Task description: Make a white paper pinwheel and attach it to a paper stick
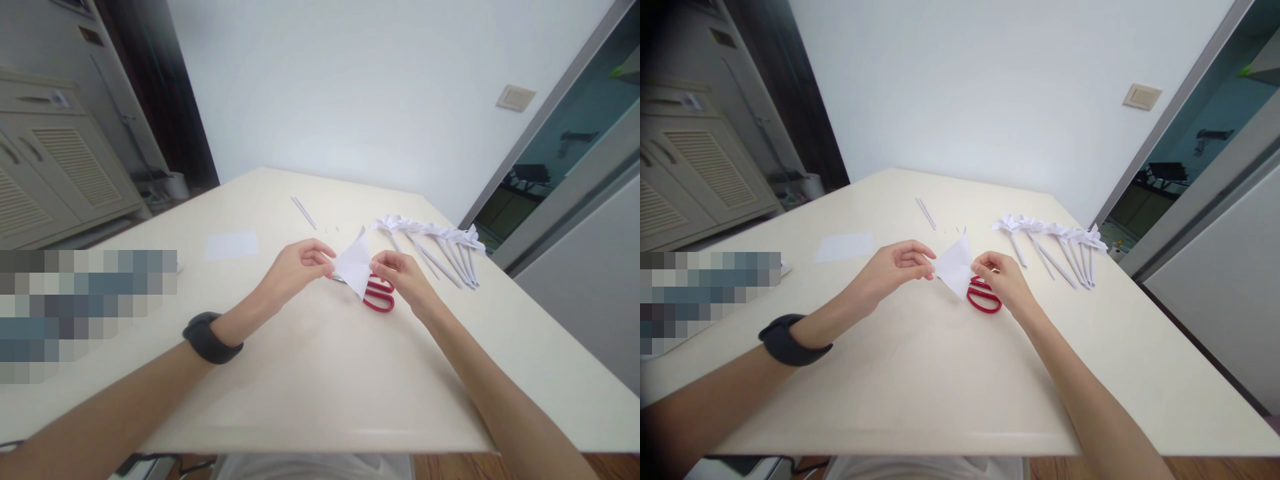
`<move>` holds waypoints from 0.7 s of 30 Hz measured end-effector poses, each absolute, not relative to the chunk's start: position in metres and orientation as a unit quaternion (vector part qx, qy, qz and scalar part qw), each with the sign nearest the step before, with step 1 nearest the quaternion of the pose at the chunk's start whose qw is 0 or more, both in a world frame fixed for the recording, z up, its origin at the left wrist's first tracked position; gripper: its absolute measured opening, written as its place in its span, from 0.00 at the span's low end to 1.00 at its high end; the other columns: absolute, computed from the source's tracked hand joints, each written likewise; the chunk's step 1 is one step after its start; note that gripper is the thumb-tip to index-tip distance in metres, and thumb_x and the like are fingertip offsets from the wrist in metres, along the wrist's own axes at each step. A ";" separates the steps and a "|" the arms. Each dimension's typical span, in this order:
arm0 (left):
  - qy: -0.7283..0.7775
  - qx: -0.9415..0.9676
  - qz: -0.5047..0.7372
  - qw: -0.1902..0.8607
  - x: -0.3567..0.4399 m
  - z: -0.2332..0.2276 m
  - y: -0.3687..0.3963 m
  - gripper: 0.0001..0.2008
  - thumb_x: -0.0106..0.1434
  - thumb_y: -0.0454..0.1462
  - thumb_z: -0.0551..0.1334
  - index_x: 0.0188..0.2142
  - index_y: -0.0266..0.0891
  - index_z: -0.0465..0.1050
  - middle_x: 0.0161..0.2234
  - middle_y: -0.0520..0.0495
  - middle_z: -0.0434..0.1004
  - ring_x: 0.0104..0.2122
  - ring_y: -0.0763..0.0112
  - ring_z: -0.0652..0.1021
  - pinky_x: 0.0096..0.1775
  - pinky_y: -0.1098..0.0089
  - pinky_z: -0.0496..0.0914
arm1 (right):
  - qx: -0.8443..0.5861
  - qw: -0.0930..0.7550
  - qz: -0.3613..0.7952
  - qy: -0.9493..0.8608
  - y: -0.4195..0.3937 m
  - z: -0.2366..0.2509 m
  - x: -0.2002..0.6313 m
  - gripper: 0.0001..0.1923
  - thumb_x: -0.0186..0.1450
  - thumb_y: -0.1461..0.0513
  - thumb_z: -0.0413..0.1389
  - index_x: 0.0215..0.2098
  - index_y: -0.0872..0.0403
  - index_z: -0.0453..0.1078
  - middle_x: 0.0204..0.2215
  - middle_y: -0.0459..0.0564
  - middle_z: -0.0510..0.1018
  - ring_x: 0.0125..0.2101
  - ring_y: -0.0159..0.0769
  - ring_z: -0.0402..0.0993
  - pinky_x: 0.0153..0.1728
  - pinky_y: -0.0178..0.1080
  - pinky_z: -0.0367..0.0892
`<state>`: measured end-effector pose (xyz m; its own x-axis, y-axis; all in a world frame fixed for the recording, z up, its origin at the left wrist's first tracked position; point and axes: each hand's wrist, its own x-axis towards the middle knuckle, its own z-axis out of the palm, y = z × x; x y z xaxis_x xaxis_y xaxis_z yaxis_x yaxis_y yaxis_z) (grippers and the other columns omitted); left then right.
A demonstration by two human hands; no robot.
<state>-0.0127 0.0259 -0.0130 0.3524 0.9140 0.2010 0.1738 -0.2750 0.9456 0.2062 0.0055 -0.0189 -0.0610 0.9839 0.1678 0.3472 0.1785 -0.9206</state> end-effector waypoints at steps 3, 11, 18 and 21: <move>0.400 0.685 0.408 0.452 -0.013 -0.012 0.026 0.09 0.54 0.37 0.62 0.35 0.39 0.71 0.27 0.49 0.77 0.32 0.66 0.78 0.36 0.68 0.68 | -0.522 0.430 0.379 -0.631 0.005 -0.018 0.207 0.10 0.59 0.56 0.56 0.27 0.55 0.68 0.26 0.46 0.72 0.26 0.30 0.63 0.27 0.34 0.56; 0.406 0.677 0.414 0.452 -0.014 -0.011 0.028 0.09 0.53 0.37 0.62 0.35 0.39 0.70 0.26 0.50 0.76 0.32 0.66 0.78 0.37 0.68 0.68 | -0.521 0.406 0.403 -0.634 0.006 -0.014 0.210 0.10 0.58 0.56 0.56 0.28 0.56 0.70 0.28 0.46 0.74 0.28 0.30 0.65 0.29 0.34 0.57; 0.410 0.679 0.406 0.454 -0.015 -0.013 0.030 0.08 0.55 0.36 0.62 0.35 0.39 0.70 0.26 0.50 0.76 0.32 0.67 0.77 0.37 0.68 0.67 | -0.525 0.409 0.362 -0.652 0.004 -0.012 0.210 0.10 0.59 0.57 0.55 0.28 0.56 0.71 0.29 0.46 0.74 0.29 0.30 0.67 0.31 0.34 0.58; 0.407 0.683 0.402 0.454 -0.014 -0.014 0.030 0.07 0.55 0.36 0.62 0.35 0.39 0.70 0.26 0.50 0.76 0.32 0.67 0.77 0.37 0.68 0.67 | -0.523 0.407 0.342 -0.666 0.005 -0.015 0.210 0.10 0.60 0.57 0.54 0.27 0.55 0.70 0.29 0.46 0.74 0.30 0.31 0.68 0.29 0.34 0.58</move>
<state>-0.0142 0.0300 -0.0143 0.3463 0.9207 0.1797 0.1913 -0.2569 0.9473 0.2097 0.0050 -0.0152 -0.1211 0.9754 0.1840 0.4185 0.2182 -0.8816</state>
